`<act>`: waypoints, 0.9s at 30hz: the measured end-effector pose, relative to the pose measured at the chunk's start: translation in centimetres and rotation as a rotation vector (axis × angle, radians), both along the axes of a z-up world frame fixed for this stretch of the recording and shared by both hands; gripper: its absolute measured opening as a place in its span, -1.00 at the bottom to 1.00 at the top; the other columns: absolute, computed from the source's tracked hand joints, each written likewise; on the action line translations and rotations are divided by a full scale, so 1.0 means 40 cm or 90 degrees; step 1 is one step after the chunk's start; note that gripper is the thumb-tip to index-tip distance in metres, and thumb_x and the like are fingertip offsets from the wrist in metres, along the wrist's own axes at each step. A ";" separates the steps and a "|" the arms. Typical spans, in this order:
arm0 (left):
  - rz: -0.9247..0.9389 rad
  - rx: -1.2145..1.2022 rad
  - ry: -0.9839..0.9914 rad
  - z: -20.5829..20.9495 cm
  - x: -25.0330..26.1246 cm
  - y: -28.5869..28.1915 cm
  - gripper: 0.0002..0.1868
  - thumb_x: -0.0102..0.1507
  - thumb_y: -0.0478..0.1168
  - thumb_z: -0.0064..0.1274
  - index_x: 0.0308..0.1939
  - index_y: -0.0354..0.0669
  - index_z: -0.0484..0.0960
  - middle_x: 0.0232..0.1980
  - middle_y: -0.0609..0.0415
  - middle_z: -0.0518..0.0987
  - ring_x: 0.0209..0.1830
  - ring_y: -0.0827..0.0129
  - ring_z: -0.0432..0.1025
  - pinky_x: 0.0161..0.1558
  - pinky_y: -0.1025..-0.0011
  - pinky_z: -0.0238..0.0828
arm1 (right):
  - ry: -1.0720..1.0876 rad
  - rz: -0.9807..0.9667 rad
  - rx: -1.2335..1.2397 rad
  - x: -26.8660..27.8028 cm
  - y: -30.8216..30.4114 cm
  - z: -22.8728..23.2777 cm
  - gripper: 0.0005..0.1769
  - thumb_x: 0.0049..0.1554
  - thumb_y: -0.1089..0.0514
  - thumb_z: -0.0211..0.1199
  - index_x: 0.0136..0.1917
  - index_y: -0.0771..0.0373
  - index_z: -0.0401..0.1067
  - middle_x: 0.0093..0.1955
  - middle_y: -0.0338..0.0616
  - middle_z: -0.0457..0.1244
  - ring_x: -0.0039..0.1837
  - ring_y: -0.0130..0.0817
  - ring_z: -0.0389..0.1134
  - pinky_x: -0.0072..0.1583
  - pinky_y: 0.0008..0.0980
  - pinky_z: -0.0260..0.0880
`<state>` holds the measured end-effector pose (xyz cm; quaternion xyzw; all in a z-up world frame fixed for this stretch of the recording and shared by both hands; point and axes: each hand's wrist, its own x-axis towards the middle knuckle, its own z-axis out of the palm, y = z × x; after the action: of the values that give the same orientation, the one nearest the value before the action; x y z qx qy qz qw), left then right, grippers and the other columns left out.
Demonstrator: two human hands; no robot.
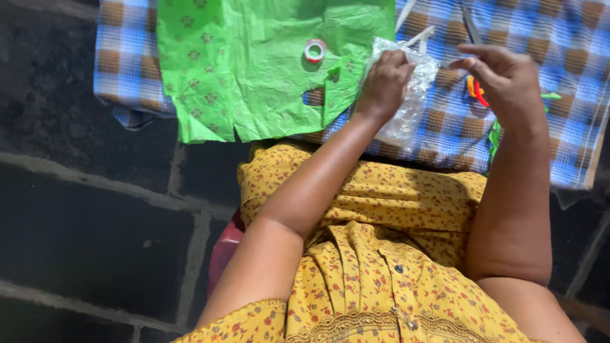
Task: The person places a small plastic box containing gold-colored jewelry into a clear plastic bag, then seals the bag with a strip of red tape. They use scissors to cut the tape and smooth the sealed edges.
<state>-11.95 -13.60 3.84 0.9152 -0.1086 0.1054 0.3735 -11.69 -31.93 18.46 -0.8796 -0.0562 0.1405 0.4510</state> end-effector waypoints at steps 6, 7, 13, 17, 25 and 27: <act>0.023 -0.042 0.025 -0.051 0.003 -0.016 -0.83 0.38 -0.31 -0.09 -0.13 -0.33 0.60 0.01 -0.04 0.58 0.10 0.14 0.46 0.23 0.22 0.46 | -0.248 0.152 -0.030 0.070 0.178 -0.083 -0.72 0.30 0.33 0.38 0.28 0.24 0.57 0.18 -0.03 0.43 0.21 -0.26 0.50 0.22 -0.29 0.57; 0.041 -0.084 -0.015 -0.072 0.000 -0.017 -0.79 0.34 -0.33 -0.09 -0.02 -0.35 0.58 0.07 -0.11 0.57 0.13 0.08 0.45 0.24 0.15 0.43 | -0.241 0.172 -0.060 0.086 0.230 -0.107 -0.70 0.25 0.31 0.41 0.25 0.17 0.59 0.17 -0.03 0.42 0.16 -0.25 0.49 0.18 -0.28 0.56; -0.044 -0.114 0.045 -0.167 -0.007 -0.030 -0.69 0.30 -0.21 -0.05 0.09 -0.24 0.56 0.12 -0.22 0.59 0.18 0.03 0.46 0.26 0.09 0.35 | -0.298 0.356 -0.267 0.204 0.461 -0.207 -0.64 0.02 0.21 0.50 0.12 0.10 0.63 0.06 0.02 0.41 -0.04 -0.11 0.47 0.00 -0.06 0.46; -0.041 -0.188 0.058 -0.186 -0.011 -0.043 -0.76 0.29 -0.24 -0.03 0.00 -0.23 0.57 0.07 -0.19 0.58 0.14 0.04 0.46 0.22 0.10 0.36 | -0.164 0.295 -0.257 0.261 0.502 -0.284 -0.56 0.03 0.08 0.58 0.11 0.26 0.54 -0.02 0.00 0.42 -0.07 -0.12 0.45 -0.04 -0.09 0.45; -0.030 -0.097 0.003 -0.099 -0.001 -0.019 -0.89 0.28 -0.29 0.01 -0.16 -0.21 0.60 -0.04 -0.14 0.58 0.06 0.07 0.46 0.15 0.12 0.40 | 0.030 0.149 -0.069 0.289 0.456 -0.334 -0.73 0.08 0.08 0.49 -0.01 0.26 0.58 -0.15 -0.12 0.43 -0.18 -0.45 0.52 -0.19 -0.44 0.54; -0.011 -0.070 -0.018 -0.062 -0.005 0.002 -0.92 0.27 -0.30 0.02 -0.20 -0.21 0.61 -0.07 -0.13 0.58 0.04 0.07 0.46 0.13 0.13 0.40 | 0.066 0.122 0.100 0.291 0.393 -0.295 -0.82 0.16 0.17 0.44 -0.01 0.30 0.57 -0.14 -0.12 0.42 -0.16 -0.46 0.49 -0.18 -0.48 0.50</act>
<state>-12.16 -13.50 1.37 0.8906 -0.1157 0.1213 0.4228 -0.07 -16.22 6.66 -0.8238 -0.1272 0.2233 0.5053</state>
